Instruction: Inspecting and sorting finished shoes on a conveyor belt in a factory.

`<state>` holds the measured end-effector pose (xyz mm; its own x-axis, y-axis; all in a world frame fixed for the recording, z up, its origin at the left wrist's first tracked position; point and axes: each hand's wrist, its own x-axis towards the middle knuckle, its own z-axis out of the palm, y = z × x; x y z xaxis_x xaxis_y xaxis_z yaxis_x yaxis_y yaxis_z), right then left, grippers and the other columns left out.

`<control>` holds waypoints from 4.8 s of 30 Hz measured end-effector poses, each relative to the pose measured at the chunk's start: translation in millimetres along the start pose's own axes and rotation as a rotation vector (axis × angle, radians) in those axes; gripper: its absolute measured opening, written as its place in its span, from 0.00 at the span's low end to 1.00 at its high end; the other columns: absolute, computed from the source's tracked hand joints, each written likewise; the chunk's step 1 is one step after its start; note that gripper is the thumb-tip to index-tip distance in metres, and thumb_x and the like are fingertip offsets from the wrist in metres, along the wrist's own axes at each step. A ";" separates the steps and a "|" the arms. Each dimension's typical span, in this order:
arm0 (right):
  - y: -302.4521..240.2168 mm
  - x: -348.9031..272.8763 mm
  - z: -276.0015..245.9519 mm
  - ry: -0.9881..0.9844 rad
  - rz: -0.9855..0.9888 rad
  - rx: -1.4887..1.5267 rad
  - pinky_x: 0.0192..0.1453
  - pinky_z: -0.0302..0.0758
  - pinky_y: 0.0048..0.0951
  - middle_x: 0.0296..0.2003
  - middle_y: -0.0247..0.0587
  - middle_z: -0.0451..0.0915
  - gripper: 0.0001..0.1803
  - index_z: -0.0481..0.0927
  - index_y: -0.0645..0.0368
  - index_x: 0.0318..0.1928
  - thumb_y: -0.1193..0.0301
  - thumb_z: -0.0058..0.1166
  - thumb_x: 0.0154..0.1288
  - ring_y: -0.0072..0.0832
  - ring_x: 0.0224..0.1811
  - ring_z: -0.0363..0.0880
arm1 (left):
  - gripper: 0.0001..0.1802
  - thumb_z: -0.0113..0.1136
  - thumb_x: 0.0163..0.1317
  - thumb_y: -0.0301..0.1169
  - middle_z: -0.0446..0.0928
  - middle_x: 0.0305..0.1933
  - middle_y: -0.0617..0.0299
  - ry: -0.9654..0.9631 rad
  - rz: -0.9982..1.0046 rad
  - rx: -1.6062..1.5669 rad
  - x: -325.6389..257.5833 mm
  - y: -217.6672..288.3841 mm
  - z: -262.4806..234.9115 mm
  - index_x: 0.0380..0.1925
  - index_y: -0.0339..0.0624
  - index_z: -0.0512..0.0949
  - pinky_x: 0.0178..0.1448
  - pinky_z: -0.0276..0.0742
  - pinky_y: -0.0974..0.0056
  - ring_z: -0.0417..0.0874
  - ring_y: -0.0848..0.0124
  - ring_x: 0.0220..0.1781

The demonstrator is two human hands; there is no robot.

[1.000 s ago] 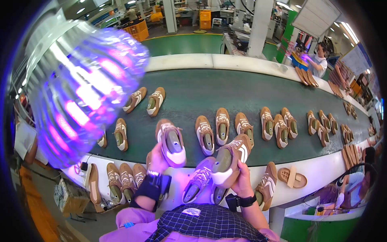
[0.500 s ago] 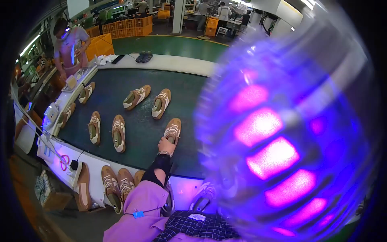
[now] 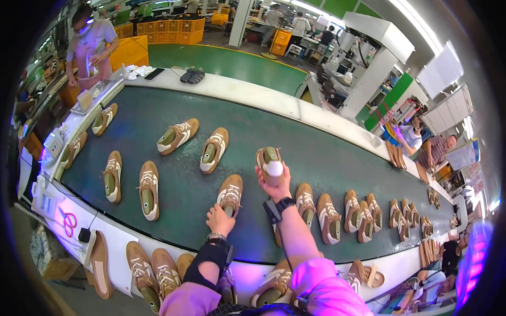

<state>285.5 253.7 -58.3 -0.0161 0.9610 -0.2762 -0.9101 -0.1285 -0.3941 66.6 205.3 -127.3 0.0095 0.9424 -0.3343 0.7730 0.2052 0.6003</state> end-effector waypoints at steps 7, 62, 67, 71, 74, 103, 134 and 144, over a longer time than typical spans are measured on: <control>3.3 59.5 -87.7 0.612 -0.302 -0.144 0.43 0.80 0.41 0.54 0.60 0.64 0.27 0.64 0.71 0.53 0.60 0.45 0.62 0.49 0.46 0.74 | 0.30 0.64 0.46 0.35 0.68 0.51 0.49 0.017 0.057 -0.015 -0.5 19.4 2.2 0.48 0.38 0.64 0.54 0.66 0.46 0.68 0.51 0.56; -83.3 -176.8 -196.3 0.556 -0.191 -0.739 0.43 0.76 0.39 0.39 0.51 0.78 0.30 0.70 0.71 0.46 0.70 0.64 0.41 0.39 0.39 0.80 | 0.42 0.62 0.48 0.37 0.68 0.56 0.45 -1.000 0.050 -1.563 -231.8 24.7 -4.3 0.62 0.35 0.56 0.64 0.67 0.52 0.72 0.53 0.59; -84.4 -297.8 -109.4 0.109 -0.259 -0.395 0.39 0.76 0.28 0.37 0.39 0.77 0.25 0.68 0.62 0.53 0.74 0.55 0.52 0.26 0.37 0.78 | 0.48 0.64 0.45 0.43 0.62 0.61 0.41 -1.004 0.186 -1.564 -252.5 35.1 -15.9 0.64 0.35 0.53 0.65 0.65 0.49 0.67 0.49 0.62; -76.9 -400.3 -45.5 -0.112 -0.150 -0.144 0.48 0.75 0.34 0.46 0.45 0.75 0.37 0.63 0.63 0.60 0.66 0.57 0.46 0.34 0.44 0.77 | 0.52 0.63 0.47 0.49 0.57 0.65 0.39 -1.260 0.023 -1.717 -278.2 44.5 -13.0 0.66 0.35 0.48 0.65 0.65 0.48 0.66 0.48 0.63; -59.1 -438.1 -49.6 0.022 -0.260 -0.329 0.59 0.68 0.32 0.50 0.45 0.73 0.43 0.60 0.65 0.62 0.65 0.56 0.41 0.35 0.52 0.73 | 0.50 0.59 0.51 0.52 0.57 0.65 0.39 -1.296 0.022 -1.655 -283.3 57.8 -8.2 0.66 0.35 0.48 0.63 0.67 0.48 0.67 0.47 0.62; -0.9 -434.7 -35.7 -0.089 0.054 -0.179 0.60 0.70 0.36 0.50 0.47 0.75 0.33 0.66 0.68 0.57 0.66 0.60 0.53 0.33 0.51 0.76 | 0.37 0.58 0.53 0.47 0.69 0.56 0.49 -1.107 0.039 -1.654 -297.5 25.5 0.9 0.59 0.38 0.62 0.64 0.66 0.51 0.72 0.56 0.57; -31.1 -421.9 -30.6 0.368 -0.533 0.024 0.55 0.76 0.41 0.52 0.43 0.74 0.24 0.67 0.60 0.56 0.62 0.53 0.64 0.35 0.53 0.75 | 0.29 0.59 0.55 0.32 0.70 0.56 0.55 -0.536 -0.206 -1.886 -261.4 83.6 4.0 0.57 0.43 0.65 0.62 0.67 0.43 0.71 0.56 0.60; -17.0 -418.1 -37.7 0.402 -0.519 0.026 0.52 0.78 0.40 0.51 0.43 0.74 0.23 0.68 0.58 0.55 0.60 0.53 0.63 0.35 0.51 0.76 | 0.26 0.60 0.55 0.33 0.72 0.54 0.55 -0.536 -0.242 -1.813 -270.1 88.1 6.0 0.55 0.43 0.67 0.60 0.70 0.45 0.72 0.58 0.58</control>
<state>323.3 -155.1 30.9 0.5796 0.7292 -0.3638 -0.7675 0.3384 -0.5444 135.9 -32.8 11.6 0.4610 0.7588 -0.4601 -0.7081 0.6270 0.3246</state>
